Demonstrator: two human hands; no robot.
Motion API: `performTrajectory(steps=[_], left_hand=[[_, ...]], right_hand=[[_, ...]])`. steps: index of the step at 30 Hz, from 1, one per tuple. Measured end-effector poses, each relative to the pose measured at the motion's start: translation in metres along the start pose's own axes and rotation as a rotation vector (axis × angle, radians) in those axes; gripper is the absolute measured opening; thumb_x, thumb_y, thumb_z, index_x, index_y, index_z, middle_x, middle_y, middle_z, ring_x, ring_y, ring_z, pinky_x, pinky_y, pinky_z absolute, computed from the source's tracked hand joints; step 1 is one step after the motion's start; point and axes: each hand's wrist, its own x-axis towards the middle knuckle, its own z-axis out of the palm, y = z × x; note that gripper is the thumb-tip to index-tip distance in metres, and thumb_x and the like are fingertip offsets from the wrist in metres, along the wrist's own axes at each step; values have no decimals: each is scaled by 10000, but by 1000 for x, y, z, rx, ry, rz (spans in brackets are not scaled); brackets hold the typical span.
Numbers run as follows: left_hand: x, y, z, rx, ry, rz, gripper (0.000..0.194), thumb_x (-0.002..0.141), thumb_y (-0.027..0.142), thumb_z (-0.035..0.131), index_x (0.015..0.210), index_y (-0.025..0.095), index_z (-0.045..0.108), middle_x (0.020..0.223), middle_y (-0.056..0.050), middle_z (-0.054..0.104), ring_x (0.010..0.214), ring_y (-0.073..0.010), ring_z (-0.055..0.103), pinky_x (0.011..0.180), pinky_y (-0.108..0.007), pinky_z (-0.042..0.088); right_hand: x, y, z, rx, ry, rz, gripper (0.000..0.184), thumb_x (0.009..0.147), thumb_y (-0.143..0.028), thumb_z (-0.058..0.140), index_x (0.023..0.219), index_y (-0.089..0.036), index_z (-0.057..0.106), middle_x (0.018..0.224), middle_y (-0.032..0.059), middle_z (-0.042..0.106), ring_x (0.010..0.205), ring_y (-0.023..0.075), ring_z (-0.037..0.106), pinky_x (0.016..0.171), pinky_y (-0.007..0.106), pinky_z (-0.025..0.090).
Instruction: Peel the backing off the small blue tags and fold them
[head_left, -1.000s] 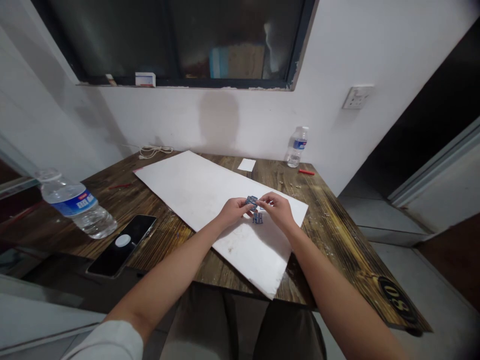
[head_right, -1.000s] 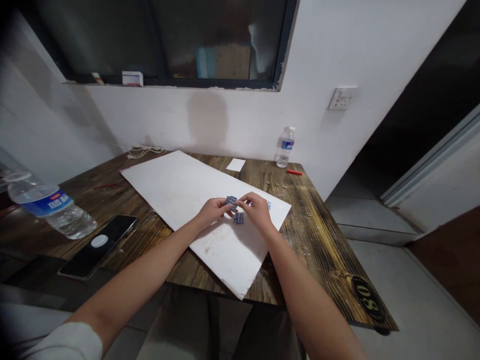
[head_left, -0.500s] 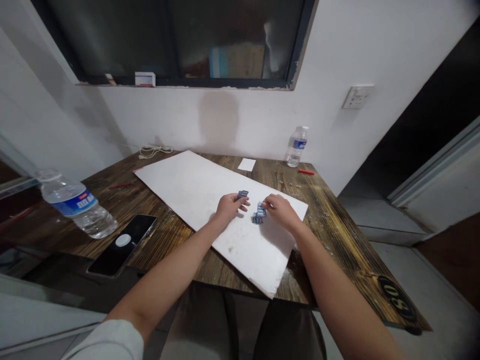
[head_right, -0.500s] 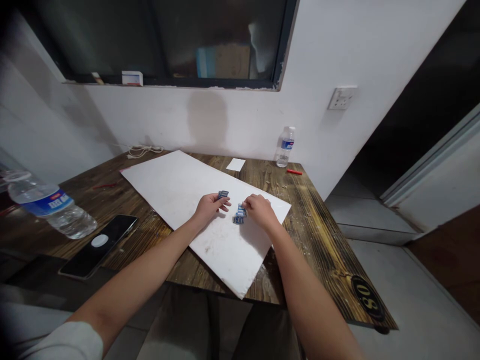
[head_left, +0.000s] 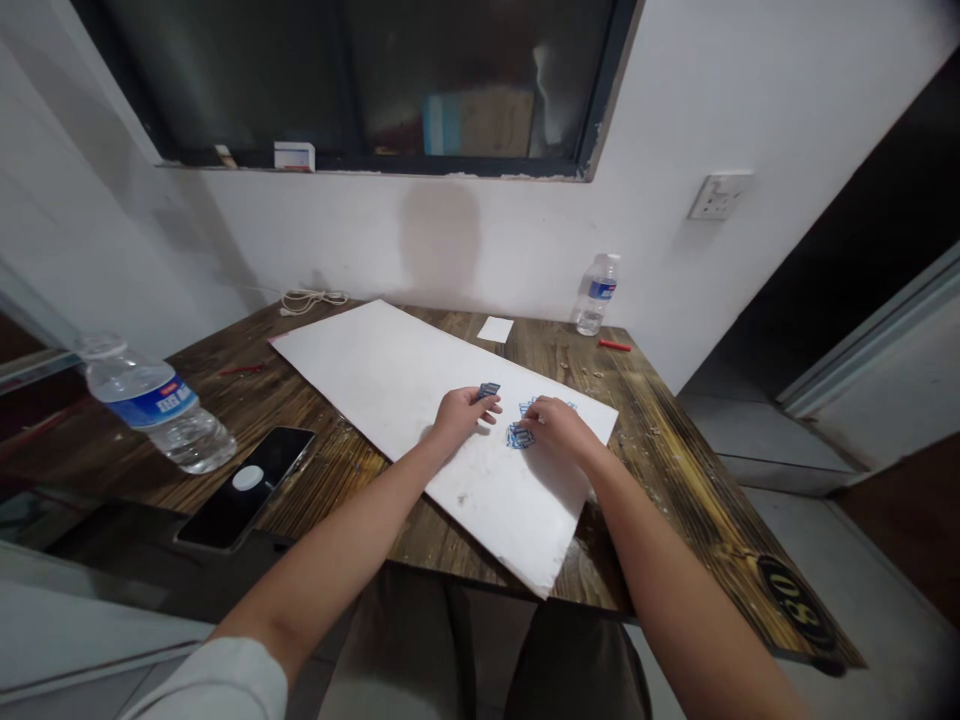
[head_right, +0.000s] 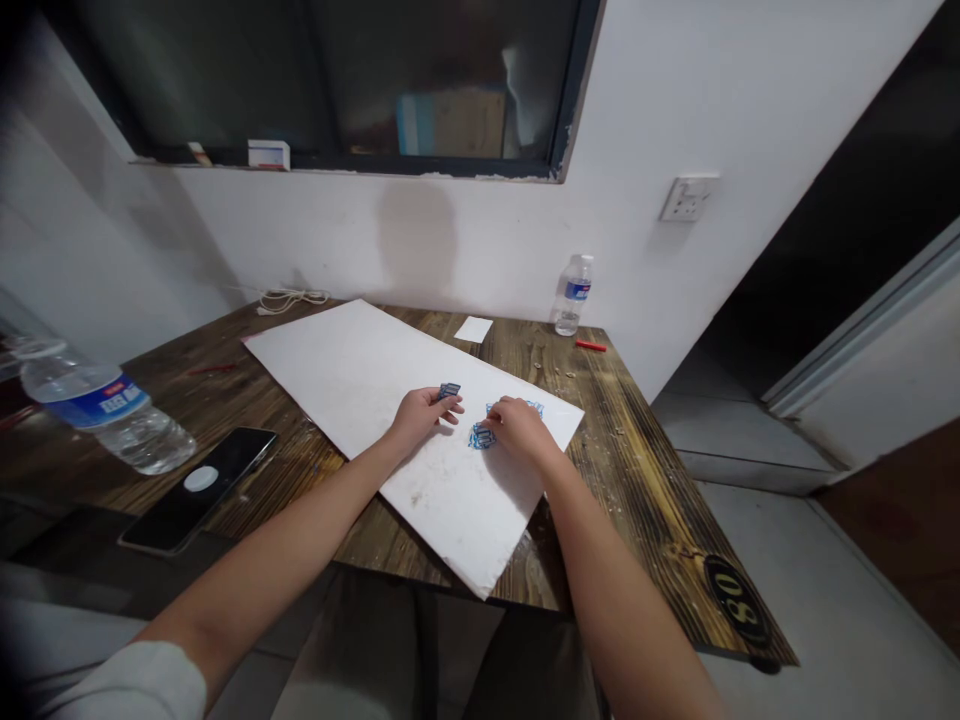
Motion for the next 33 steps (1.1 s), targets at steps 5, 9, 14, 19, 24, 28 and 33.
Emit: performTrajectory(steps=[5, 9, 14, 19, 24, 28, 33], left_hand=[[1, -2, -1, 25, -5, 13, 245, 762, 331, 662, 853, 103, 667, 831, -107, 715, 594, -119, 627, 474, -201, 437], [2, -4, -1, 27, -9, 21, 262, 753, 351, 673, 851, 108, 668, 831, -109, 717, 594, -122, 627, 484, -211, 445], [2, -4, -1, 31, -3, 15, 257, 758, 346, 666, 861, 111, 673, 822, -104, 718, 582, -117, 623, 486, -210, 444], [1, -3, -1, 38, -4, 4, 260, 762, 349, 667, 863, 111, 676, 834, -109, 721, 592, -124, 629, 494, -216, 446], [4, -8, -1, 66, -70, 24, 265, 772, 341, 658, 889, 106, 690, 861, -113, 725, 610, -137, 648, 503, -221, 428], [0, -6, 0, 152, -204, 75, 217, 786, 311, 648, 844, 114, 716, 780, -97, 724, 627, -147, 653, 518, -224, 412], [-4, -4, 2, 112, -286, 88, 183, 781, 286, 662, 783, 110, 715, 788, -108, 725, 632, -141, 644, 623, -265, 482]], right_hand=[[-1, 1, -4, 10, 51, -50, 84, 804, -217, 660, 799, -200, 742, 841, 46, 683, 785, 166, 582, 718, 253, 386], [-5, -4, -9, -49, 116, -95, 97, 803, -228, 669, 805, -233, 766, 827, 48, 703, 791, 178, 587, 723, 264, 391], [-7, -6, -12, -90, 158, -163, 104, 808, -239, 671, 818, -249, 775, 822, 52, 708, 771, 178, 590, 717, 275, 393], [-6, -7, -10, 112, 191, -161, 103, 802, -246, 658, 786, -218, 756, 770, 42, 692, 697, 153, 591, 663, 261, 403], [-4, -13, -7, 533, 237, 29, 182, 791, -355, 629, 745, -198, 709, 631, 15, 665, 582, 144, 573, 561, 251, 402], [-4, -20, 0, 750, 245, 70, 257, 743, -445, 652, 726, -191, 689, 636, 23, 676, 575, 152, 597, 560, 259, 438], [-3, -24, 4, 836, 218, 47, 320, 728, -499, 657, 758, -182, 681, 661, 33, 687, 580, 156, 613, 567, 263, 460]])
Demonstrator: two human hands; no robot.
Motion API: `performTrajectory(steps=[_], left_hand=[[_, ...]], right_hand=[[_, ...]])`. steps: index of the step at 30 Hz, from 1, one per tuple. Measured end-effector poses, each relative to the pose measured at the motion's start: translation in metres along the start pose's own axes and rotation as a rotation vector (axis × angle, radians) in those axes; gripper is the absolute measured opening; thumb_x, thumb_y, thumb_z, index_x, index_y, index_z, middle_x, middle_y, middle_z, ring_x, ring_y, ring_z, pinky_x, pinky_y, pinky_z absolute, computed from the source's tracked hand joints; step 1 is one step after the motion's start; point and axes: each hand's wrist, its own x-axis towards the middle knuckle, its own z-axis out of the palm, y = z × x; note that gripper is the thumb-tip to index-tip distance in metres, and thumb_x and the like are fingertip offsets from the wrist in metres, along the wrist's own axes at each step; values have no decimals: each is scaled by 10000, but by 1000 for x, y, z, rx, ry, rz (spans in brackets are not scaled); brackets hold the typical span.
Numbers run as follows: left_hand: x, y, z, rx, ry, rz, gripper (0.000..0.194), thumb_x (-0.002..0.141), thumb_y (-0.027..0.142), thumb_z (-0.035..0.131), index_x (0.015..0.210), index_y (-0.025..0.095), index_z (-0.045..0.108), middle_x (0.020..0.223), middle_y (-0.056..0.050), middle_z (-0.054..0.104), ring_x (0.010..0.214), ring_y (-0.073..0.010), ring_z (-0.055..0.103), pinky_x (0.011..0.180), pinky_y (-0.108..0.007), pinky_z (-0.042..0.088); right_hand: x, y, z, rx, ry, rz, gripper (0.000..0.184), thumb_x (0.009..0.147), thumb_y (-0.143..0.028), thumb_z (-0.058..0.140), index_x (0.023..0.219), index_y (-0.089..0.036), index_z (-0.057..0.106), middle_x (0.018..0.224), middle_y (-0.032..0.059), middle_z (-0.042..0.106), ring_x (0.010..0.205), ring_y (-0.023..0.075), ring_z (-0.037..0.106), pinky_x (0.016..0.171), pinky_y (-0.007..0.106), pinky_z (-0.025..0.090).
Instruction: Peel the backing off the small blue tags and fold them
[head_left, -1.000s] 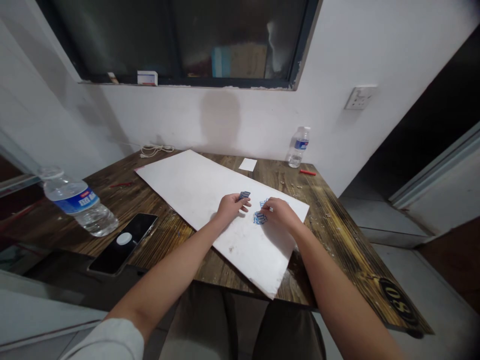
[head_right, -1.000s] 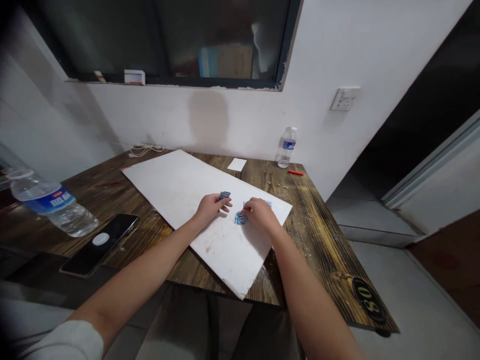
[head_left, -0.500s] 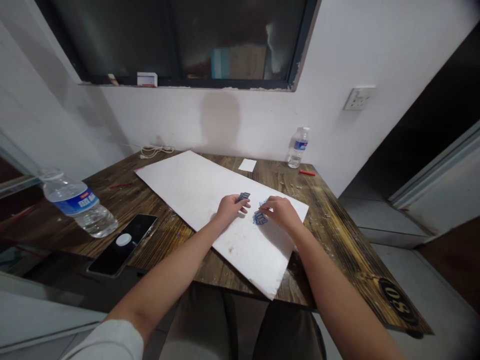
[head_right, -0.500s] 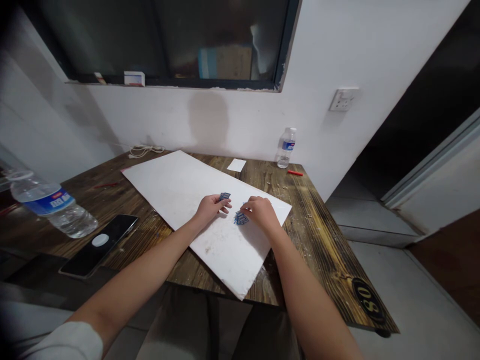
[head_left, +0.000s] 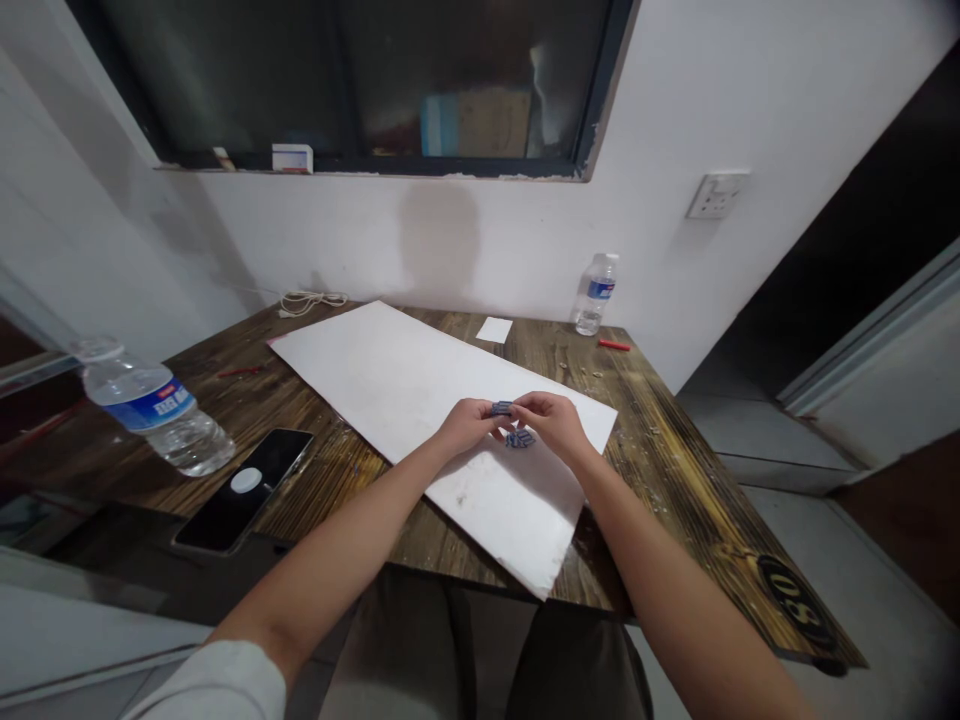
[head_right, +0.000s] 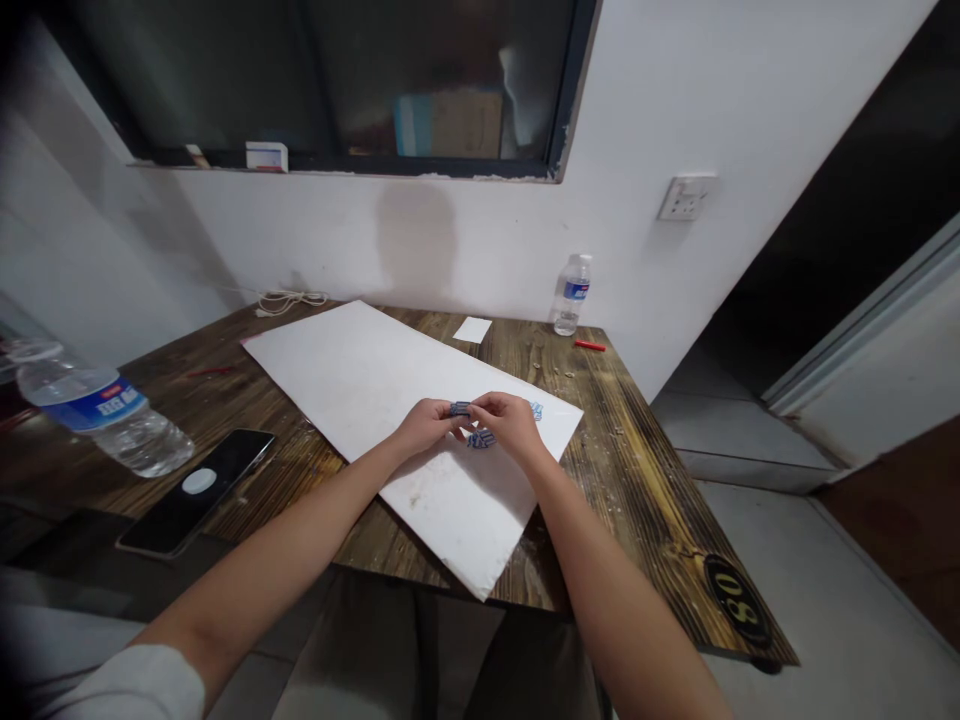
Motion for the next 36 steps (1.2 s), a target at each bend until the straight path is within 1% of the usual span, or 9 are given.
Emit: performTrajectory(steps=[3, 6, 8, 10, 14, 19, 23, 29, 36], left_hand=[[3, -5, 0, -43, 86, -55, 217, 767, 314, 684, 829, 106, 700, 815, -119, 724, 612, -143, 640, 603, -274, 488], [3, -8, -2, -47, 159, -63, 229, 760, 327, 686, 843, 114, 689, 809, -111, 719, 648, -158, 649, 616, -278, 489], [1, -6, -5, 31, 132, -17, 206, 762, 329, 671, 813, 130, 696, 797, -97, 714, 699, -174, 651, 637, -281, 482], [-2, -1, -10, 245, 51, 55, 134, 729, 297, 680, 740, 166, 707, 762, -69, 706, 710, -180, 631, 635, -275, 455], [-5, 7, -17, 573, -52, 193, 107, 725, 283, 652, 664, 213, 703, 678, -37, 671, 667, -169, 581, 621, -263, 388], [-4, 5, -16, 666, -117, 238, 200, 795, 306, 560, 693, 203, 699, 658, -25, 649, 622, -156, 547, 584, -257, 335], [-2, 4, -15, 670, -43, 203, 211, 809, 290, 539, 707, 194, 697, 677, -27, 655, 618, -154, 537, 582, -256, 323], [2, 2, -15, 736, 87, 141, 226, 829, 313, 536, 713, 187, 683, 681, -30, 658, 637, -164, 543, 590, -259, 325], [6, -11, -15, 589, 194, 93, 270, 824, 396, 554, 740, 176, 685, 731, -31, 689, 688, -190, 596, 586, -263, 362]], right_hand=[[2, 2, -10, -178, 1, -20, 282, 742, -460, 660, 782, -182, 683, 693, 30, 687, 591, 145, 596, 570, 256, 443], [2, 4, -27, -559, -84, 27, 133, 694, -325, 720, 714, -194, 709, 686, 17, 679, 625, 148, 581, 581, 252, 403], [1, 4, -36, -687, -185, 76, 96, 663, -276, 742, 735, -212, 743, 703, 14, 683, 631, 152, 584, 571, 249, 387], [-1, 3, -40, -755, -249, 82, 159, 621, -266, 774, 778, -243, 766, 717, 5, 686, 635, 152, 586, 567, 244, 383], [-2, 3, -33, -780, -267, 42, 240, 591, -269, 801, 829, -280, 774, 703, -17, 681, 623, 139, 581, 559, 229, 378], [0, 7, -19, -770, -247, 2, 117, 634, -267, 781, 747, -248, 763, 674, -16, 681, 628, 142, 585, 568, 230, 374], [1, 10, -12, -791, -196, -38, 113, 706, -248, 736, 816, -237, 762, 744, 12, 705, 696, 160, 604, 623, 243, 387], [-1, 13, 2, -857, -99, -221, 152, 812, -160, 616, 819, -219, 756, 845, 49, 722, 851, 202, 585, 779, 296, 391], [0, 19, 7, -808, -64, -256, 202, 843, -159, 573, 908, -225, 752, 891, 44, 736, 880, 219, 553, 792, 327, 384]])
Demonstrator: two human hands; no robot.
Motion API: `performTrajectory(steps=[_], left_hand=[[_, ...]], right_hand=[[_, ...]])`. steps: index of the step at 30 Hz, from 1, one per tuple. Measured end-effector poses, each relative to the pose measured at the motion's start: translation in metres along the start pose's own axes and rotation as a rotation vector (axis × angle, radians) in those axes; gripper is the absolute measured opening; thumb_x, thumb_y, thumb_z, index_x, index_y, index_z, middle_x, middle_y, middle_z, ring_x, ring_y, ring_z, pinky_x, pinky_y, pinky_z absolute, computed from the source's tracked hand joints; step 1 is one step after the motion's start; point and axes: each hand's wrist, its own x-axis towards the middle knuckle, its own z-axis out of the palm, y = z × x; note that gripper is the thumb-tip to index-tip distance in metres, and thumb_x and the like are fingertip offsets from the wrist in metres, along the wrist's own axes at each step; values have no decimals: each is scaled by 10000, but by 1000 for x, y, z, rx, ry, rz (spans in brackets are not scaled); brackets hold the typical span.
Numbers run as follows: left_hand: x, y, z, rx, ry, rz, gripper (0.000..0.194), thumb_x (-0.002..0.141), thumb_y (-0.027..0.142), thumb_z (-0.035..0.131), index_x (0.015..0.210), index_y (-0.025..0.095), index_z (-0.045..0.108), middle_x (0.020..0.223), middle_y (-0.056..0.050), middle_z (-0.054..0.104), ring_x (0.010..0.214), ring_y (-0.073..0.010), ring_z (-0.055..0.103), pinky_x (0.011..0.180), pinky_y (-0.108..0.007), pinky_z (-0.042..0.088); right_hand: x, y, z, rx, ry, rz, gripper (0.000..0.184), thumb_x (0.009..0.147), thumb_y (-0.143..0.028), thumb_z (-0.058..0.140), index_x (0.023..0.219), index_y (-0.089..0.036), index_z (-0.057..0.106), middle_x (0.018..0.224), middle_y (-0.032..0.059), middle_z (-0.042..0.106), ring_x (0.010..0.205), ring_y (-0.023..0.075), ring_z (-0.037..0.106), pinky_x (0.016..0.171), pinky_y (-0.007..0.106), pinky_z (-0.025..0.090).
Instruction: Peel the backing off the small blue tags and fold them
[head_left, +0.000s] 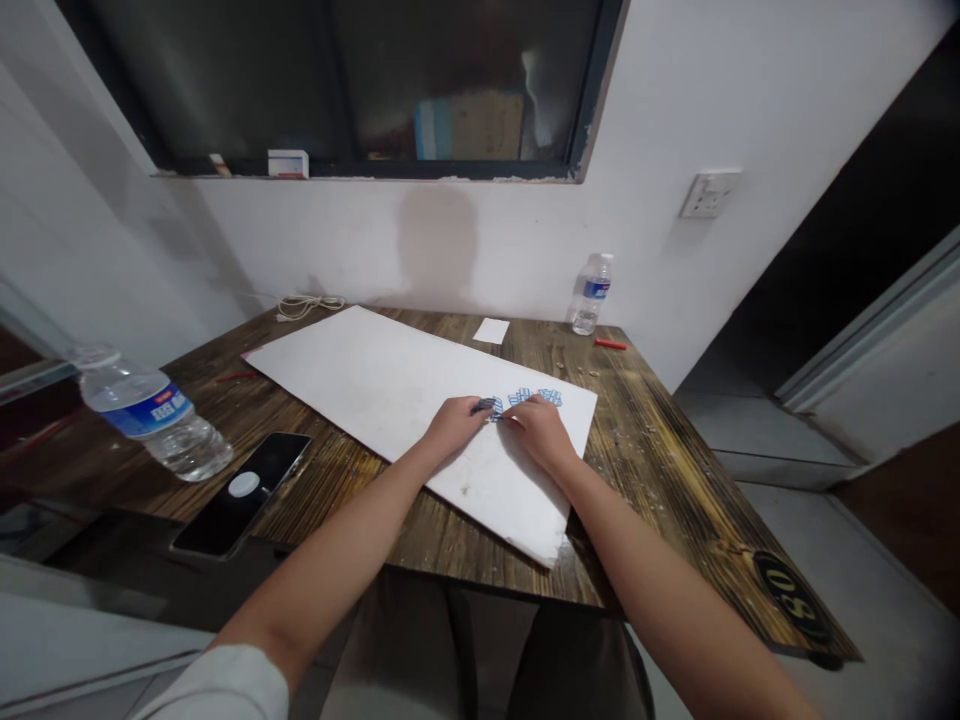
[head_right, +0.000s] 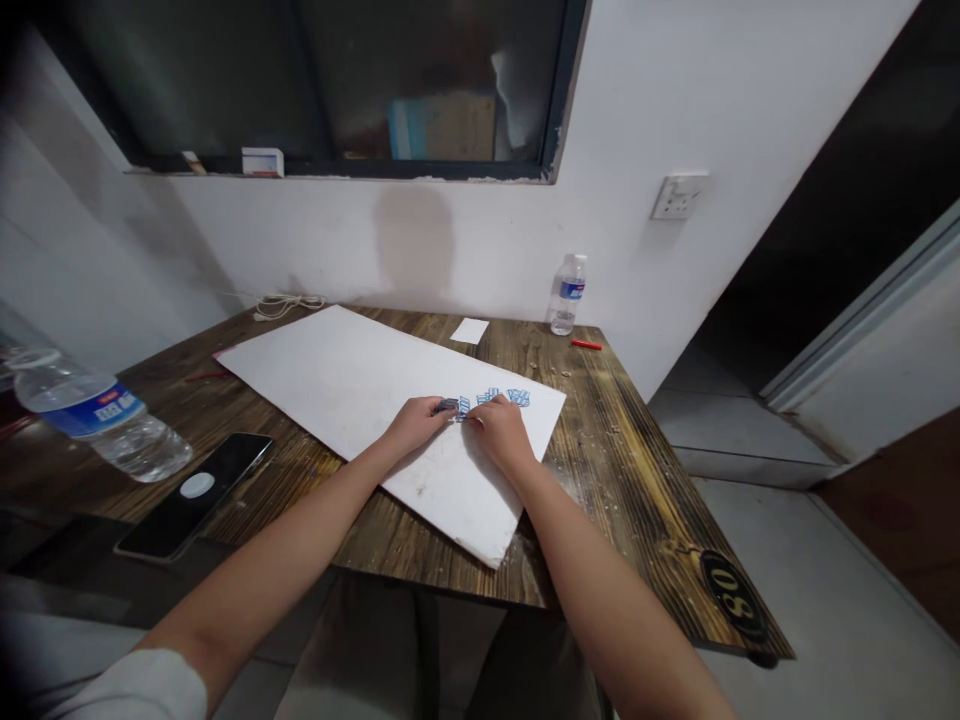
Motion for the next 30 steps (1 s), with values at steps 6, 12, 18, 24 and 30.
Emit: performTrajectory(steps=[6, 12, 18, 24, 30], left_hand=[[4, -7, 0, -45, 153, -61, 231, 801, 377, 603, 749, 178, 706, 727, -42, 696, 691, -189, 605, 632, -274, 409], [3, 2, 0, -414, 20, -115, 264, 766, 395, 649, 791, 141, 714, 780, -77, 720, 666, -167, 631, 656, -275, 474], [-8, 14, -2, -290, -168, -1, 200, 786, 302, 601, 733, 149, 719, 721, -57, 704, 667, -160, 628, 683, -283, 469], [-5, 11, 3, -493, -257, 75, 283, 854, 351, 552, 930, 132, 714, 878, -114, 716, 726, -154, 635, 706, -288, 488], [-2, 12, 1, -506, -188, -24, 248, 831, 355, 609, 857, 132, 714, 820, -100, 719, 672, -143, 633, 643, -266, 476]], right_hand=[[-1, -1, 2, 13, 23, -23, 199, 871, -184, 552, 925, -231, 737, 997, 50, 721, 965, 236, 540, 833, 351, 365], [1, -5, -6, 257, 232, 7, 215, 868, -341, 595, 1007, -200, 679, 982, 72, 700, 917, 221, 563, 832, 349, 418], [1, -11, -8, 428, 255, 55, 205, 830, -406, 603, 832, -208, 657, 832, 45, 688, 787, 191, 588, 725, 313, 447], [1, -10, -10, 585, 300, 218, 247, 769, -439, 630, 773, -195, 668, 745, 38, 692, 662, 166, 579, 652, 294, 445], [1, -10, -12, 666, 344, 260, 305, 708, -459, 692, 840, -184, 669, 737, 39, 692, 639, 160, 578, 633, 289, 449]])
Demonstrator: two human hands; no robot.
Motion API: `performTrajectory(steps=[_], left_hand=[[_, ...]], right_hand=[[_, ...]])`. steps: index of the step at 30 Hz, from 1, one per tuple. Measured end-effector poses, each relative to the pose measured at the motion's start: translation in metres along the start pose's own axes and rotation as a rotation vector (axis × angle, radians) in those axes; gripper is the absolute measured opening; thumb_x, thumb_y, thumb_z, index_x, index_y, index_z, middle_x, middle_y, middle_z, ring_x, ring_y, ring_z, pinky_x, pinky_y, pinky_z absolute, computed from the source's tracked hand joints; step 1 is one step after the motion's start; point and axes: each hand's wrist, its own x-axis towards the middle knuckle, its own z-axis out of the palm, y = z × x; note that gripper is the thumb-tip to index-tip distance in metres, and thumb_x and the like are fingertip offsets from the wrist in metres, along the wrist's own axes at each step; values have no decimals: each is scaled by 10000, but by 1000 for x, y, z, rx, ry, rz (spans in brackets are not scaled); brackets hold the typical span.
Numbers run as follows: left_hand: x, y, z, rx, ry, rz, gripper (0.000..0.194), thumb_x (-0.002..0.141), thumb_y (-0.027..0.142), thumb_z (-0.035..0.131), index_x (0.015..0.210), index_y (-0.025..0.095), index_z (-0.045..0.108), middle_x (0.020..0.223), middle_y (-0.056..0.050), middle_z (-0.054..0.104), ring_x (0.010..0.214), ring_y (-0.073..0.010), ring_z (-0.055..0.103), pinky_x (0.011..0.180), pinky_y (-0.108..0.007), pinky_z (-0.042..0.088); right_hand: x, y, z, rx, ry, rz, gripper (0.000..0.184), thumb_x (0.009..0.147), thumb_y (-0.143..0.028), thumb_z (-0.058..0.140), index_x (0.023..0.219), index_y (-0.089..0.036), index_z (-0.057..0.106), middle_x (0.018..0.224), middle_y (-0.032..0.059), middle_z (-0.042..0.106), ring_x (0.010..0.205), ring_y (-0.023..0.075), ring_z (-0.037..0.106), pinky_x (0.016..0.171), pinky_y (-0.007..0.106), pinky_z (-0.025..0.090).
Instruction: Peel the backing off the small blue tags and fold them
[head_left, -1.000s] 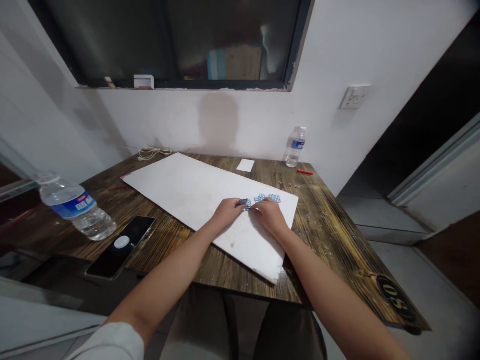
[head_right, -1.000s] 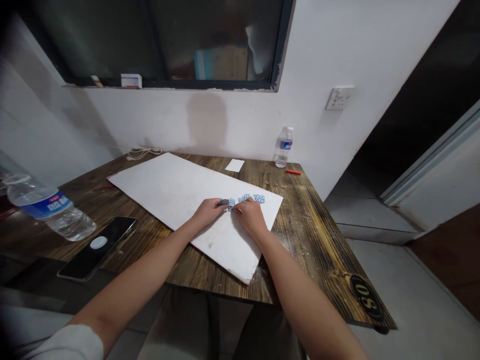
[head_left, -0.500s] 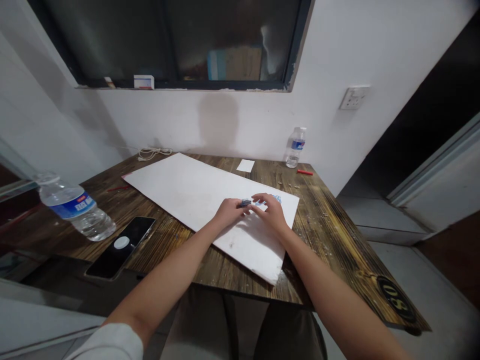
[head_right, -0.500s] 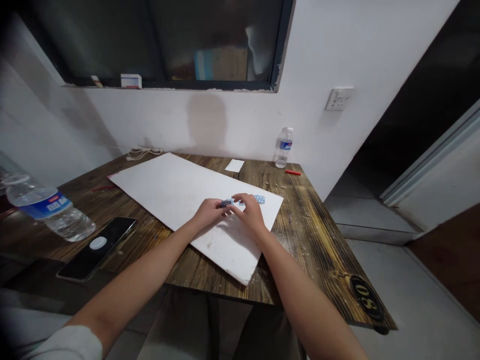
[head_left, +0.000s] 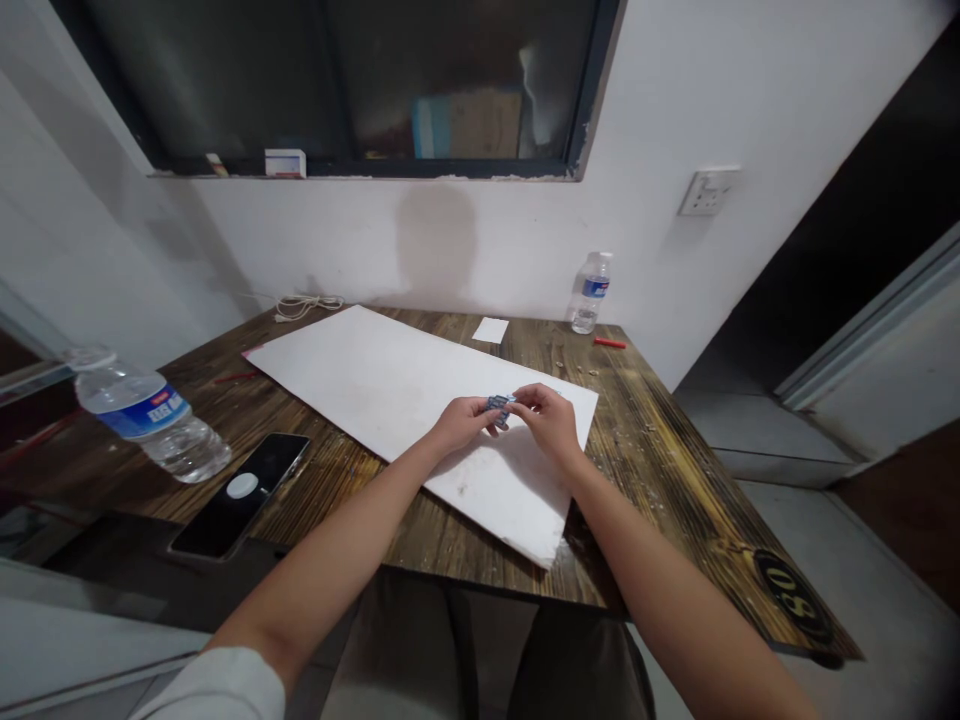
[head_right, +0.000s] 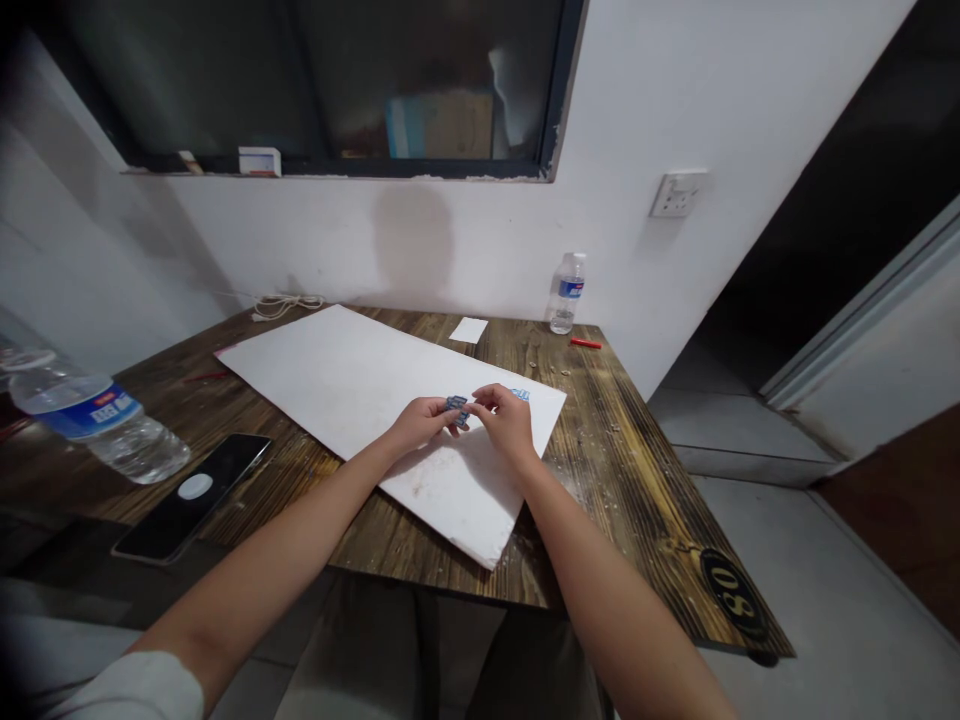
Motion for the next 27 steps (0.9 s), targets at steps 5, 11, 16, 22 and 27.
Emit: performTrajectory(steps=[5, 11, 16, 22, 27], left_hand=[[1, 1, -3, 3, 47, -36, 270, 798, 388, 653, 813, 123, 703, 782, -90, 719, 606, -121, 618, 550, -229, 414], [3, -4, -2, -184, 86, -94, 300, 853, 383, 575, 930, 112, 679, 833, -105, 721, 580, -106, 627, 456, -191, 358], [5, -7, -3, -241, 197, -155, 300, 874, 357, 545, 985, 103, 663, 871, -113, 727, 577, -99, 643, 421, -164, 343], [4, -8, -1, -151, 153, -171, 323, 826, 392, 613, 937, 98, 688, 864, -124, 733, 588, -122, 655, 422, -166, 336], [-2, 0, 4, -58, -18, -128, 313, 758, 413, 680, 807, 106, 711, 753, -91, 724, 605, -146, 649, 505, -203, 396]], right_hand=[[1, 2, 1, -45, -105, 12, 305, 720, -490, 666, 755, -188, 688, 723, 39, 690, 651, 162, 580, 644, 289, 442], [10, 10, -5, -178, -133, 19, 283, 796, -448, 597, 724, -184, 669, 742, 35, 650, 668, 158, 554, 646, 281, 418], [9, 16, -13, -503, -316, -102, 139, 814, -273, 634, 712, -195, 686, 858, 63, 611, 840, 199, 544, 741, 315, 394], [5, 12, -11, -472, -227, -200, 115, 813, -322, 672, 861, -220, 694, 901, 63, 608, 881, 214, 536, 775, 339, 398], [6, 3, -8, -227, -140, -270, 159, 822, -363, 648, 809, -206, 655, 827, 41, 613, 748, 175, 530, 700, 310, 422]])
